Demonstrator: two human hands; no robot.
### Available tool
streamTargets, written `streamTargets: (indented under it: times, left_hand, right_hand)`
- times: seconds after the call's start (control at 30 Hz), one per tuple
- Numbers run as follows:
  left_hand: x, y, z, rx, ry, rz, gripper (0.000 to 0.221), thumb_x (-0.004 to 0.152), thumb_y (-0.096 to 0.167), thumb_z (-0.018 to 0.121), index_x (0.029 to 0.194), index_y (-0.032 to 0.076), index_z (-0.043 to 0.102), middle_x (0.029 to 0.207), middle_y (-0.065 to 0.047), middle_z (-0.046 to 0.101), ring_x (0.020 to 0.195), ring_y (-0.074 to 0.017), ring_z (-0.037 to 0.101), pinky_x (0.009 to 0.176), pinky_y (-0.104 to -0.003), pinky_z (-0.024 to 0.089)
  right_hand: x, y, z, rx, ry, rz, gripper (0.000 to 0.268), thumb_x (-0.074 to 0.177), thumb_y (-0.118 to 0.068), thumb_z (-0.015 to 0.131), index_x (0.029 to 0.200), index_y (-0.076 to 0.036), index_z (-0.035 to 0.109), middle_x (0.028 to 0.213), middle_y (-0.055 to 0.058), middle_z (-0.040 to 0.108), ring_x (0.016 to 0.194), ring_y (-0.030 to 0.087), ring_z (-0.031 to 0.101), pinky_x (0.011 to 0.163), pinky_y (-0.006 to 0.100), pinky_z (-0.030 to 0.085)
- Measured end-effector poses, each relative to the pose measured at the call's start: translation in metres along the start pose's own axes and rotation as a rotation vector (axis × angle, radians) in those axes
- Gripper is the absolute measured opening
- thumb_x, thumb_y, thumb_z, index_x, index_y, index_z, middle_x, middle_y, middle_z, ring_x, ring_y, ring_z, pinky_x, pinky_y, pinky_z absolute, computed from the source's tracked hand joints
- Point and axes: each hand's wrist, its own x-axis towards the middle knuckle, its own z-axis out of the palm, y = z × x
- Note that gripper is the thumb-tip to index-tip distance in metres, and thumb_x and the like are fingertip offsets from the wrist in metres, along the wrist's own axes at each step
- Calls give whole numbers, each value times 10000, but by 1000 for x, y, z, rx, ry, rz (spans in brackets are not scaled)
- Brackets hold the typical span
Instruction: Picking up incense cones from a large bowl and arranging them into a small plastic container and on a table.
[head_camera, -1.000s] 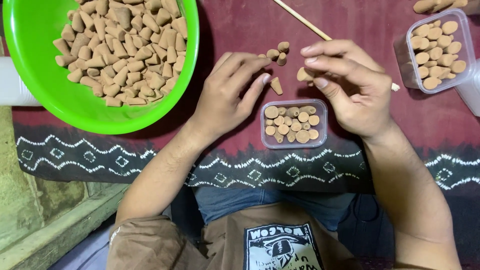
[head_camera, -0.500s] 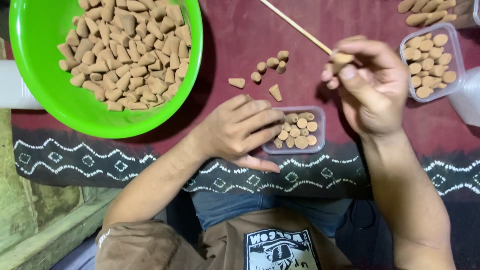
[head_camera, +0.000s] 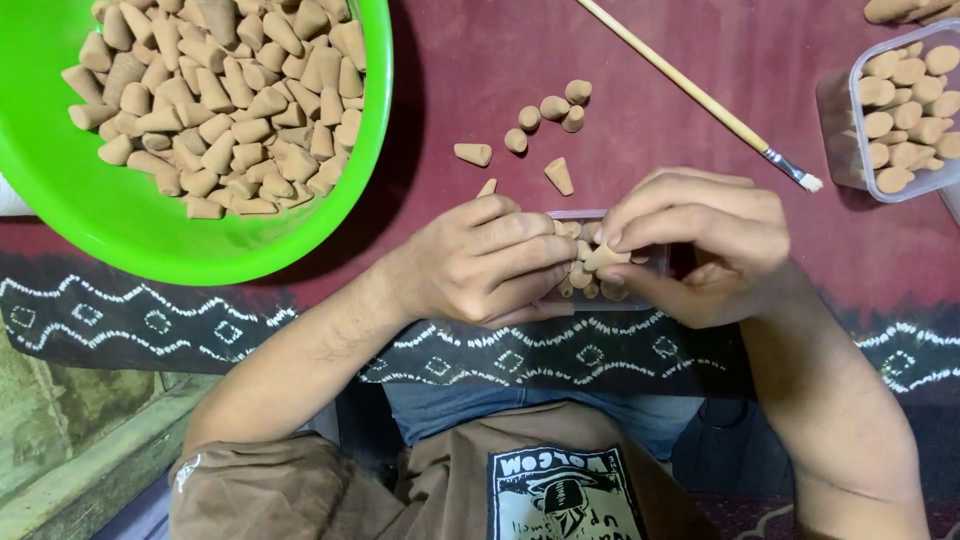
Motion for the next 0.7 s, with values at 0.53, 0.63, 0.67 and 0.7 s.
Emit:
streamTargets:
  times: [0.53, 0.63, 0.67, 0.7]
  left_hand:
    - [-1, 0, 2, -80, 10, 1, 308, 1031, 261, 767, 804, 94, 642, 923, -58, 709, 924, -233, 669, 679, -315, 496]
    - [0, 1, 2, -92, 1, -9, 322, 1042, 257, 744, 797, 82, 628, 911, -55, 660, 890, -217, 638, 684, -316, 503]
    - [0, 0, 1, -85, -10, -15, 328, 1048, 274, 732, 800, 87, 624, 887, -39, 630, 858, -194, 613, 679, -309, 494]
    - [0, 1, 2, -80, -8, -12, 328, 1048, 274, 732, 800, 87, 624, 887, -39, 630, 858, -194, 613, 679, -309, 494]
  right_hand:
    - [3, 6, 1, -279, -160, -81, 87, 931, -59, 768, 862, -10, 744, 924, 120, 740, 738, 264, 632, 634, 353, 452]
    - [3, 6, -1, -319, -197, -92, 79, 943, -62, 772, 881, -23, 742, 942, 98, 739, 753, 254, 611, 645, 356, 410]
    - [3, 6, -1, -343, -219, -94, 73, 947, -59, 786, 896, -36, 739, 955, 80, 742, 766, 244, 603, 654, 355, 382]
    - [1, 6, -2, -346, -220, -100, 73, 947, -59, 786, 896, -36, 739, 955, 80, 742, 766, 244, 603, 654, 355, 382]
